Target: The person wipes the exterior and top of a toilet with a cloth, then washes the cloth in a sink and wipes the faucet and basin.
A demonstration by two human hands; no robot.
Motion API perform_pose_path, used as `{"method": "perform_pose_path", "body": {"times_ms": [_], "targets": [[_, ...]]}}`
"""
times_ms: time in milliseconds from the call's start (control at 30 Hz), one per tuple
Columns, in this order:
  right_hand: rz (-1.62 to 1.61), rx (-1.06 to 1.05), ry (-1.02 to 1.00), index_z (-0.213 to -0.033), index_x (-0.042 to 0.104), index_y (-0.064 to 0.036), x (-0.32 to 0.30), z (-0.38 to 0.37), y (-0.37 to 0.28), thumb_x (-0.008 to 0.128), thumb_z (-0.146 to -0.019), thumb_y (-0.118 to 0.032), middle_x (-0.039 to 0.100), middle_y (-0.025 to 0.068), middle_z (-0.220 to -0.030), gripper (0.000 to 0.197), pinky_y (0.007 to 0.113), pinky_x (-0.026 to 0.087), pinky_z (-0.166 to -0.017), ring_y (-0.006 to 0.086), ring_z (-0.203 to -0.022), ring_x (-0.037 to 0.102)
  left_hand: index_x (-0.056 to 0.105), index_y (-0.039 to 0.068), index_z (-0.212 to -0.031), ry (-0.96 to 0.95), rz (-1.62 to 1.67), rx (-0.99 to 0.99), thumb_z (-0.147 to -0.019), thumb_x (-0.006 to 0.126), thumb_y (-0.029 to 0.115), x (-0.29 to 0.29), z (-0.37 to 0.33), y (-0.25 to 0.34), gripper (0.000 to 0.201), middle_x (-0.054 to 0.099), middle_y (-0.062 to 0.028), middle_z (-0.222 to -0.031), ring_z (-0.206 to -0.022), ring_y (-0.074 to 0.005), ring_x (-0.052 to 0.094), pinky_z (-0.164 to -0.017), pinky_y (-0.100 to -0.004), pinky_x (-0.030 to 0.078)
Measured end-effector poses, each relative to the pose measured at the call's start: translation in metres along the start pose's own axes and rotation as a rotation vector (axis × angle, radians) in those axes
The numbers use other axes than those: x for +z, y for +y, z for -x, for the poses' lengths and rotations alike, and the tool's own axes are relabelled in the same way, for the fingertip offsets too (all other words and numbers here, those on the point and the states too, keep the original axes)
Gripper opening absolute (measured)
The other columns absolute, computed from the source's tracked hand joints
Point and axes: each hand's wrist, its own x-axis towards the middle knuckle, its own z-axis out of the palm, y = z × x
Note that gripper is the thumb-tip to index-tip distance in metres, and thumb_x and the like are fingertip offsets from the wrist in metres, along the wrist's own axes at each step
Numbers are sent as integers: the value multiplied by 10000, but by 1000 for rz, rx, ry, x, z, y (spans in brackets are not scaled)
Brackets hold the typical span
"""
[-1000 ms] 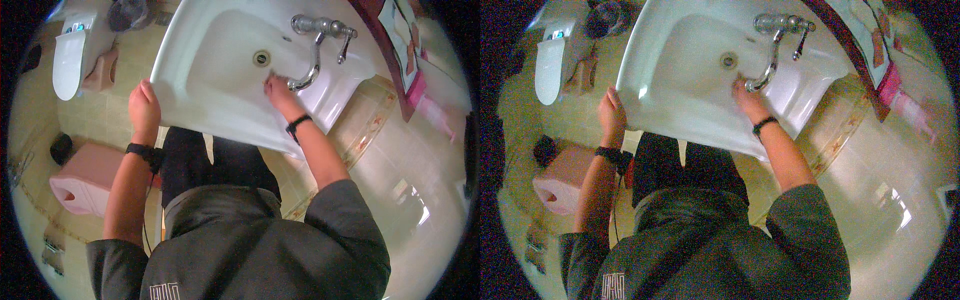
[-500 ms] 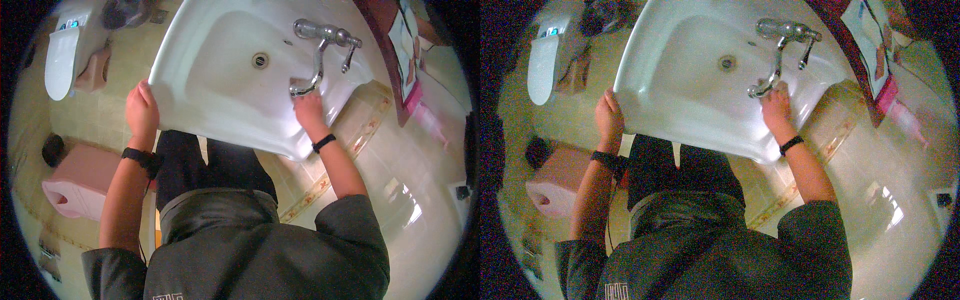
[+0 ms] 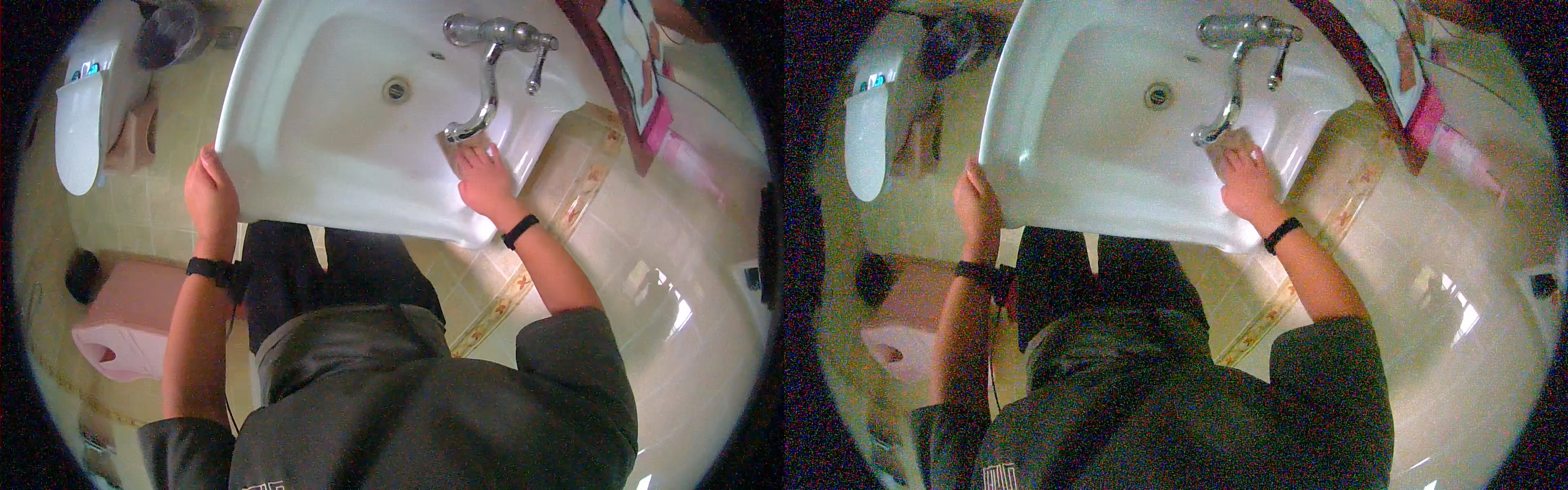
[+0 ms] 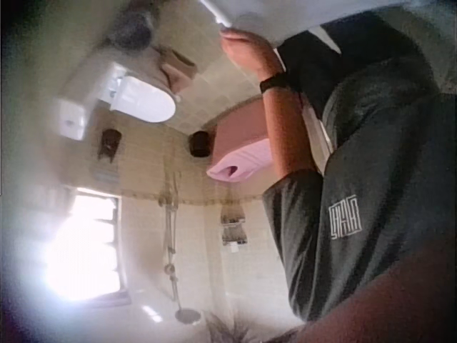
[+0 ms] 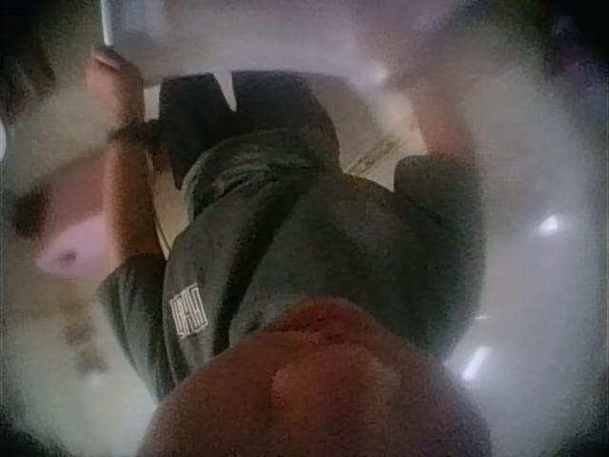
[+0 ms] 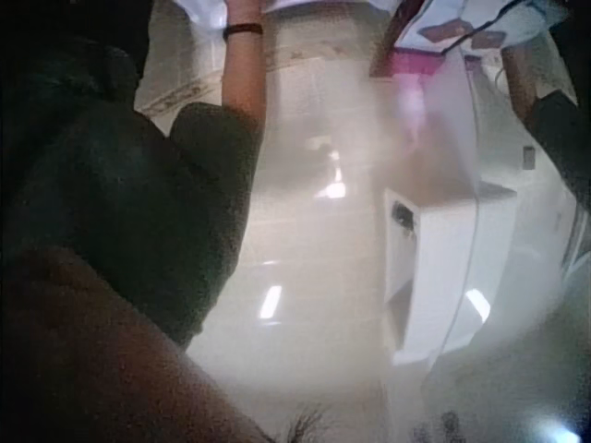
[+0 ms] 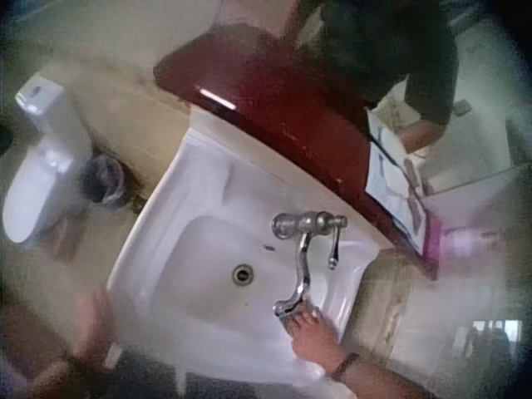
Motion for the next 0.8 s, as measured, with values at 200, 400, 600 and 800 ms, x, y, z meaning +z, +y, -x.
{"method": "perform_pose_path", "body": {"times_ms": [200, 400, 600, 800], "targets": [[149, 54, -52, -1304, 642, -66, -26, -42, 70, 626, -873, -277, 631, 87, -1356, 480, 569, 260, -1245, 254, -1334, 524, 715, 6, -1169, 9, -3, -42, -1131, 340, 372, 4, 4, 1, 526, 716, -237, -979, -933, -432, 668, -811, -504, 520], [22, 154, 113, -1281, 646, -57, -8, -4, 15, 632, -875, -291, 584, 97, -1412, 468, 565, 247, -1251, 252, -1381, 470, 718, 11, -1181, 13, 64, -89, -1129, 344, 392, 2, 3, 0, 536, 717, -239, -992, -933, -428, 674, -804, -504, 520], [111, 56, -140, -1375, 598, -75, -20, -46, 74, 643, -879, -322, 556, 98, -1460, 556, 585, 206, -1257, 263, -1414, 449, 722, 20, -1177, 32, 14, -18, -1123, 354, 383, 8, 2, -2, 520, 719, -229, -1001, -955, -421, 673, -821, -496, 525], [43, -122, -61, -1325, 628, -72, -3, 15, -7, 607, -883, -277, 613, 127, -1379, 487, 584, 300, -1207, 277, -1373, 492, 723, 38, -1181, 19, -17, 7, -1125, 353, 360, -2, 2, -2, 494, 719, -219, -996, -949, -417, 666, -820, -497, 525]]}}
